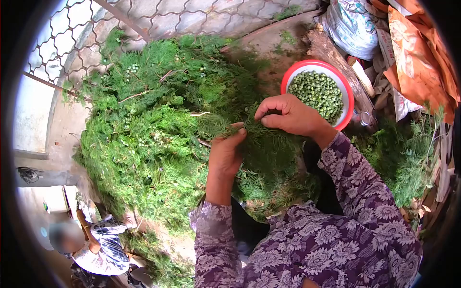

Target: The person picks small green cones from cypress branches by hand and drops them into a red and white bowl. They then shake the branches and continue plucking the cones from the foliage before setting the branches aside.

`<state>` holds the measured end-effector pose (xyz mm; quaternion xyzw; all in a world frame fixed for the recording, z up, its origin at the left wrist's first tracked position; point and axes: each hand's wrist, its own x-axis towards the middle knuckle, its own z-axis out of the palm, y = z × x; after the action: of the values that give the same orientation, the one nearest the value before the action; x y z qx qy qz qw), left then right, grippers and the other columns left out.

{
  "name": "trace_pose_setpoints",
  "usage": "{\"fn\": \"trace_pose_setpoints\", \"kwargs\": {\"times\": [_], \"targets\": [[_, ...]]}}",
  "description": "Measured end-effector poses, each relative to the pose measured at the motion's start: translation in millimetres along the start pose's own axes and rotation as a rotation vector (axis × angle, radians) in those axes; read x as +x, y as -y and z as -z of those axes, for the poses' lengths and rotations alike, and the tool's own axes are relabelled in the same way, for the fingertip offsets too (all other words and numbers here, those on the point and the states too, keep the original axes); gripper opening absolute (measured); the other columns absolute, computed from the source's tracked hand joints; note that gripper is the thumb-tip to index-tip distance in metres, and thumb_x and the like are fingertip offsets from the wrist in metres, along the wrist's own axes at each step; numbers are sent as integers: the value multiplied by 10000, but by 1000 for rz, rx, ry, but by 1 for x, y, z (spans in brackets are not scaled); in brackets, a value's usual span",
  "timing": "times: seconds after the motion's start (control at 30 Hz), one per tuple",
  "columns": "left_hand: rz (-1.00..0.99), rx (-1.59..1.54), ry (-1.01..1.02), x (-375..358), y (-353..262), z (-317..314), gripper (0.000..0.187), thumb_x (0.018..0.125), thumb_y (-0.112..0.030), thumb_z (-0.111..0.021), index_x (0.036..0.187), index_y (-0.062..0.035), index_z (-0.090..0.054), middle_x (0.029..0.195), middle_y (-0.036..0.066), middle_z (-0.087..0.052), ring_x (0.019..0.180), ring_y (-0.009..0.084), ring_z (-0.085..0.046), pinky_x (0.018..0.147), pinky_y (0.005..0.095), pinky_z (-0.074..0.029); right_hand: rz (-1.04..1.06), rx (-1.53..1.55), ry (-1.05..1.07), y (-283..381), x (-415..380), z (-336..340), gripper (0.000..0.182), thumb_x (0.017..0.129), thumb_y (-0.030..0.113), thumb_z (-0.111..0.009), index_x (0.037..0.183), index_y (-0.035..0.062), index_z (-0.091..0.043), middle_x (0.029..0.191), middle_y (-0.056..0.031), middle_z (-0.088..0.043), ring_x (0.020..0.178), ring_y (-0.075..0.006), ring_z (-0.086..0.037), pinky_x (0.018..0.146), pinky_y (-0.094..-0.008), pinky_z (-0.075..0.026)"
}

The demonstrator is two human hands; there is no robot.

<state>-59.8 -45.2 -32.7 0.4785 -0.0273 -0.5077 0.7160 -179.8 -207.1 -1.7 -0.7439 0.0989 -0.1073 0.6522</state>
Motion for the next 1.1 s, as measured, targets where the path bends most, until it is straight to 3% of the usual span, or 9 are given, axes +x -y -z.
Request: {"fn": "trace_pose_setpoints", "kwargs": {"times": [0.13, 0.23, 0.3, 0.33, 0.37, 0.43, 0.7, 0.87, 1.1], "targets": [[-41, -56, -51, 4, 0, 0, 188, 768, 34, -594, 944, -34, -602, 888, 59, -613, 827, 175, -575, 745, 307, -473, -13, 21, -167, 1, -1, -4, 144, 750, 71, -601, 877, 3, -611, 732, 5, -569, 715, -48, -508, 635, -222, -417], [-53, -57, -78, 9, 6, 6, 204, 756, 50, -596, 943, -32, -599, 898, 63, -611, 834, 180, -574, 749, 309, -474, 200, 76, -314, 9, -1, -10, 139, 743, 72, -622, 870, 15, -617, 741, -19, -575, 740, -87, -541, 650, -252, -434], [-57, -53, -86, 11, 8, 8, 212, 751, 57, -596, 944, -31, -596, 907, 64, -609, 841, 181, -573, 751, 310, -473, 430, -239, -154, 9, -1, -15, 133, 729, 77, -626, 857, 42, -627, 781, -61, -588, 756, -165, -568, 662, -287, -448], [-52, -58, -85, 11, 8, 9, 220, 748, 58, -599, 950, -30, -592, 910, 63, -607, 850, 182, -571, 751, 310, -473, 398, -299, -132, 8, -2, -21, 93, 718, 95, -620, 801, 54, -621, 774, -96, -577, 745, -254, -562, 651, -345, -450], [-47, -63, -84, 11, 8, 9, 228, 746, 58, -602, 956, -29, -588, 912, 61, -604, 859, 182, -569, 751, 310, -473, 398, -297, -133, 1, -2, -22, 93, 718, 95, -620, 801, 54, -621, 774, -96, -577, 745, -254, -562, 651, -345, -450], [-35, -55, -110, 12, 8, 10, 243, 745, 61, -601, 969, -29, -579, 917, 62, -601, 865, 188, -569, 753, 315, -473, 362, -603, -166, -10, 1, -23, 81, 707, 116, -617, 752, 51, -600, 748, -100, -560, 739, -284, -548, 648, -387, -437], [9, -114, -46, 12, 10, 9, 292, 747, 51, -602, 1022, -28, -544, 956, 75, -588, 874, 215, -570, 787, 328, -463, 277, -545, -159, -16, 3, -22, 118, 691, 130, -626, 769, 53, -581, 740, -109, -540, 740, -295, -536, 650, -390, -426], [36, -193, -5, 9, 6, 12, 219, 767, 19, -596, 979, -26, -574, 952, 64, -600, 880, 192, -569, 815, 314, -448, 247, -408, -188, -12, 5, -25, 154, 675, 108, -627, 808, 55, -568, 742, -106, -530, 733, -281, -540, 634, -377, -431], [-15, -183, -21, 11, 7, 19, 170, 785, 4, -585, 952, -28, -586, 930, 48, -605, 873, 166, -565, 816, 306, -443, 417, -393, -227, -2, 5, -36, 165, 681, 86, -614, 843, 67, -592, 785, -87, -569, 773, -263, -557, 664, -352, -452]]}}
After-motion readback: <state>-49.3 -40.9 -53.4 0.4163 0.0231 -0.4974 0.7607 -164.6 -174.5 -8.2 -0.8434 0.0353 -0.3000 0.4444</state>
